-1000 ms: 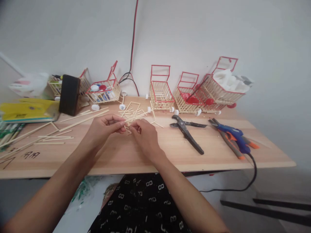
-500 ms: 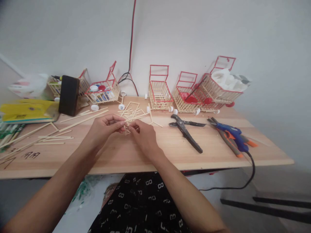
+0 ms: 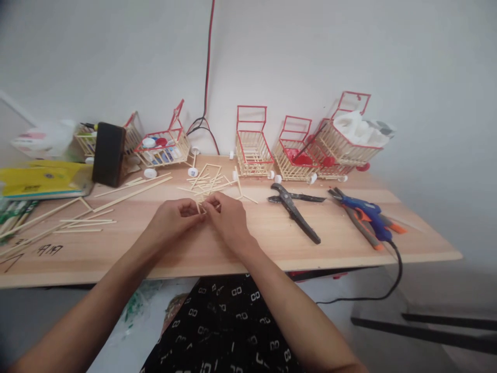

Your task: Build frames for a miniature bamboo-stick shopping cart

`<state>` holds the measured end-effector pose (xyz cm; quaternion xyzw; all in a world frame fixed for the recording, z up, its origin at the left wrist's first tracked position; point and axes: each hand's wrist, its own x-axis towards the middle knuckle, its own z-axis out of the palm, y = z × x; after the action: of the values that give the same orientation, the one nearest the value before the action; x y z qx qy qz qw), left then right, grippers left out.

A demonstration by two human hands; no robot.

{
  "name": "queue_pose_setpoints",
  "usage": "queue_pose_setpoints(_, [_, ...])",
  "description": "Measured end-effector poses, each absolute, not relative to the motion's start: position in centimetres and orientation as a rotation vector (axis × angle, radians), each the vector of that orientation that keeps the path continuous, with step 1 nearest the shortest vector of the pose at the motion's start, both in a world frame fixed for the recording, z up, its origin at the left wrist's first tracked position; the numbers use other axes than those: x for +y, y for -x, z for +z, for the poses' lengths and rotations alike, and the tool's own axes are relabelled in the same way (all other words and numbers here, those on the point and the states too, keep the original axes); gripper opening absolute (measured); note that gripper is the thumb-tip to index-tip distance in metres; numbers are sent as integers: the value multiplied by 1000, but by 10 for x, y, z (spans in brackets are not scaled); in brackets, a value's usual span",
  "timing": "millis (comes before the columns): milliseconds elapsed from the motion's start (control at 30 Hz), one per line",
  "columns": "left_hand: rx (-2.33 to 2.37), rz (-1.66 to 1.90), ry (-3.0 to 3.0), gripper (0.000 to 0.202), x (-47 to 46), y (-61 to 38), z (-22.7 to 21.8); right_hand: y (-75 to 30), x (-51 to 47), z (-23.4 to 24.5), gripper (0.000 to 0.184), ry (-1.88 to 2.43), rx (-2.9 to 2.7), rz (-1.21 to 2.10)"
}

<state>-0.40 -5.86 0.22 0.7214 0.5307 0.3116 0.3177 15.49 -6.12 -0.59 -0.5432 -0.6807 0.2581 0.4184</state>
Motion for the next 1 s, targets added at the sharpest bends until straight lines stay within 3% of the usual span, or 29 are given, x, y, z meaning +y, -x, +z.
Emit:
queue_pose_setpoints(433, [1539, 862, -1965, 31, -66, -10, 8, -150, -64, -8, 11, 1361, -1620, 682])
queue_pose_setpoints(1000, [1541, 902, -1935, 31, -66, -12, 6, -148, -69, -7, 10, 1348, -1582, 678])
